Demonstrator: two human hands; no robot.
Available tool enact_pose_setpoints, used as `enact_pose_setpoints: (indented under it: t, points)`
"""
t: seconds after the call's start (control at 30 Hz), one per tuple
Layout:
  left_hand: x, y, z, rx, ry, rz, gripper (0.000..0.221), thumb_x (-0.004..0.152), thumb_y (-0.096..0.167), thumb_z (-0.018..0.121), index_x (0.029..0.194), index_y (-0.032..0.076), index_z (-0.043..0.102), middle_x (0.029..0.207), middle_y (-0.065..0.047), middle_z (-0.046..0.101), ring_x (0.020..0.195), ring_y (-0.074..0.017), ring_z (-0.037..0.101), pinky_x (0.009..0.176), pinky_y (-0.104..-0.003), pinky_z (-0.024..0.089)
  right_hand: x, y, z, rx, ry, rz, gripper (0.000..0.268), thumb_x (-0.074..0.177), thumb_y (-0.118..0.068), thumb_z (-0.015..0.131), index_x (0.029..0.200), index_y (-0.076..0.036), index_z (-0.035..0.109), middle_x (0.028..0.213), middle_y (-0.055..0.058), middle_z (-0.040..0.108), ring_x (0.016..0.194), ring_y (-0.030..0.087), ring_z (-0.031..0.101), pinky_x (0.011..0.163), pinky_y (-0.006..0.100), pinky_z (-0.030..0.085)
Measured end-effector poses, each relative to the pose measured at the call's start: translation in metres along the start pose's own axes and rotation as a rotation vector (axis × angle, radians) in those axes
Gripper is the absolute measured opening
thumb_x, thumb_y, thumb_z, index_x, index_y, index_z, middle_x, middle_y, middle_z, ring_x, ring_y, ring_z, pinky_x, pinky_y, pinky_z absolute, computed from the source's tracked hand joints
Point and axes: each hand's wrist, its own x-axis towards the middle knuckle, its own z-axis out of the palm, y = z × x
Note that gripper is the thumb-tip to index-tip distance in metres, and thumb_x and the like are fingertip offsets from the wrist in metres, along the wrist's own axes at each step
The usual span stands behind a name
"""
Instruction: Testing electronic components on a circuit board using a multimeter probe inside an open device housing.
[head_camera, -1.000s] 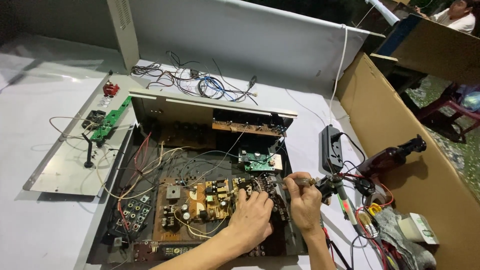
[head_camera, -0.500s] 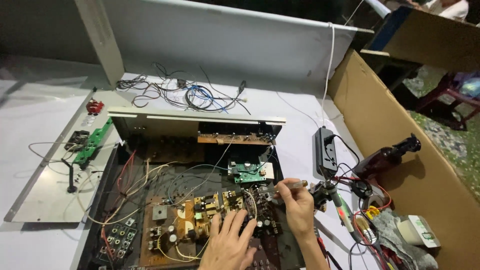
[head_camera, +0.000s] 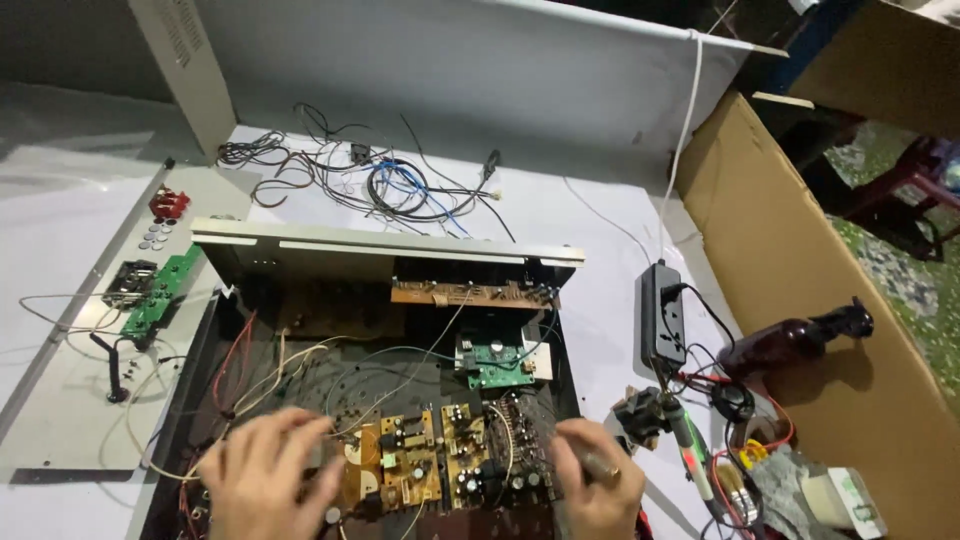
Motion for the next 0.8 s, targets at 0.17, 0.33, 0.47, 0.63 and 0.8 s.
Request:
enact_pose_setpoints:
  t: [0.17, 0.33, 0.47, 0.63, 0.8]
  points:
    - [0.006, -0.037, 0.017, -0.017, 0.02, 0.005, 0.044, 0.077, 0.051, 0.07, 0.118, 0.035, 0.071, 0.12, 0.009, 0.069, 0.111, -0.0143, 0.062, 0.095, -0.041, 0.033, -0.006, -0.006, 0.01, -0.369, 0.031, -0.237, 0.011, 0.088, -0.018, 0.071, 0.097, -0.014, 0.068, 0.084, 0.003, 0.075, 0.056, 0.01, 0.069, 0.054, 0.023, 0.058]
    - [0.009, -0.039, 0.02, -0.049, 0.011, 0.05, 0.036, 0.078, 0.05, 0.071, 0.11, 0.034, 0.074, 0.109, 0.014, 0.072, 0.101, -0.008, 0.065, 0.091, -0.038, 0.028, 0.001, -0.015, 0.017, -0.308, 0.017, -0.213, 0.005, 0.087, -0.015, 0.069, 0.089, -0.011, 0.068, 0.079, 0.005, 0.071, 0.062, 0.015, 0.067, 0.061, 0.027, 0.058]
    - [0.011, -0.033, 0.018, -0.027, 0.022, 0.068, 0.029, 0.081, 0.051, 0.067, 0.103, 0.034, 0.074, 0.103, 0.015, 0.072, 0.099, -0.0074, 0.065, 0.094, -0.038, 0.029, 0.004, -0.018, 0.016, -0.274, -0.049, -0.234, 0.007, 0.083, -0.005, 0.07, 0.09, -0.006, 0.07, 0.083, 0.009, 0.072, 0.075, 0.021, 0.07, 0.071, 0.032, 0.061]
    - [0.013, -0.032, 0.014, -0.017, -0.026, 0.079, 0.03, 0.083, 0.053, 0.066, 0.104, 0.032, 0.074, 0.105, 0.014, 0.072, 0.097, -0.009, 0.065, 0.092, -0.039, 0.028, 0.007, -0.007, 0.015, -0.26, -0.108, -0.307, 0.007, 0.089, -0.012, 0.068, 0.093, -0.005, 0.067, 0.085, 0.01, 0.071, 0.075, 0.022, 0.067, 0.071, 0.036, 0.057]
    - [0.012, -0.033, 0.015, -0.016, -0.036, 0.075, 0.029, 0.083, 0.053, 0.066, 0.105, 0.034, 0.073, 0.109, 0.015, 0.072, 0.1, -0.0084, 0.063, 0.09, -0.04, 0.028, 0.004, -0.002, 0.012, -0.258, -0.1, -0.313, 0.011, 0.089, -0.012, 0.069, 0.097, -0.005, 0.069, 0.09, 0.011, 0.072, 0.078, 0.023, 0.071, 0.073, 0.034, 0.059]
